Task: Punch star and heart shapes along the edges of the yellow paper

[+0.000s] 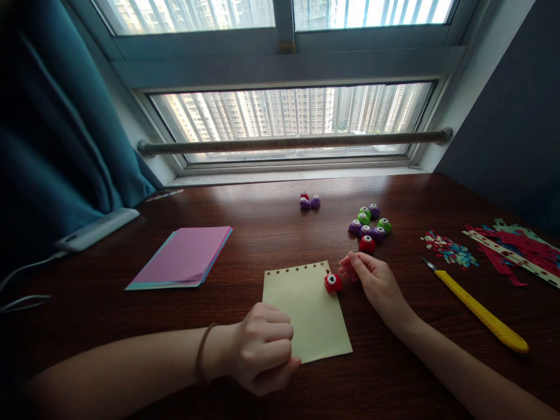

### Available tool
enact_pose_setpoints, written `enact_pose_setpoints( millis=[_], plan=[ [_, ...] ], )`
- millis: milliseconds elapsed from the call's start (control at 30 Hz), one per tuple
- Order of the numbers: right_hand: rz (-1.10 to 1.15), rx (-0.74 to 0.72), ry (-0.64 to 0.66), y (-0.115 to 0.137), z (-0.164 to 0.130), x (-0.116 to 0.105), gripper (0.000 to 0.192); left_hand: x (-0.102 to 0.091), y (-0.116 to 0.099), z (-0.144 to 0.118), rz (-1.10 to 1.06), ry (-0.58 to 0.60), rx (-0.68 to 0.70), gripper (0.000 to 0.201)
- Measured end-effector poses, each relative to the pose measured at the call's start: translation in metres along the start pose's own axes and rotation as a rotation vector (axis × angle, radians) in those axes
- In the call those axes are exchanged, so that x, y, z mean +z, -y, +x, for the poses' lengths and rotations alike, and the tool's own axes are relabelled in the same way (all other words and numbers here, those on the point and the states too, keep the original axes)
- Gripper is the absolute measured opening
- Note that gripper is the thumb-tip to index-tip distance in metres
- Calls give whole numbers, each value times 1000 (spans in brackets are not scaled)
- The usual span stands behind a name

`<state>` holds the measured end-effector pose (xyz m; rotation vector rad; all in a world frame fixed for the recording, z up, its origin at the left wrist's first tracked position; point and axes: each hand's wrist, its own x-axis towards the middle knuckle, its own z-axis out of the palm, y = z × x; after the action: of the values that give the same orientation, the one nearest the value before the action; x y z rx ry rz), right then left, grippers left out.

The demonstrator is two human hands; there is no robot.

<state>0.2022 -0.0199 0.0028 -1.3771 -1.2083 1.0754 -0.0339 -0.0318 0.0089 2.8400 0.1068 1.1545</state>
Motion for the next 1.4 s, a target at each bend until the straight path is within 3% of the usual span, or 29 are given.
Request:
enact_pose_setpoints(
  millis=[167,633,1400],
  plan=[
    [-6,1,0,0,1,0,38,0,0,-1,9,37,-2,33],
    [18,10,3,0,1,1,35,-1,0,2,-3,-27,1,31],
    [12,13,11,-1,2,1,36,-1,-1,2,-6,-24,-6,31]
  ],
)
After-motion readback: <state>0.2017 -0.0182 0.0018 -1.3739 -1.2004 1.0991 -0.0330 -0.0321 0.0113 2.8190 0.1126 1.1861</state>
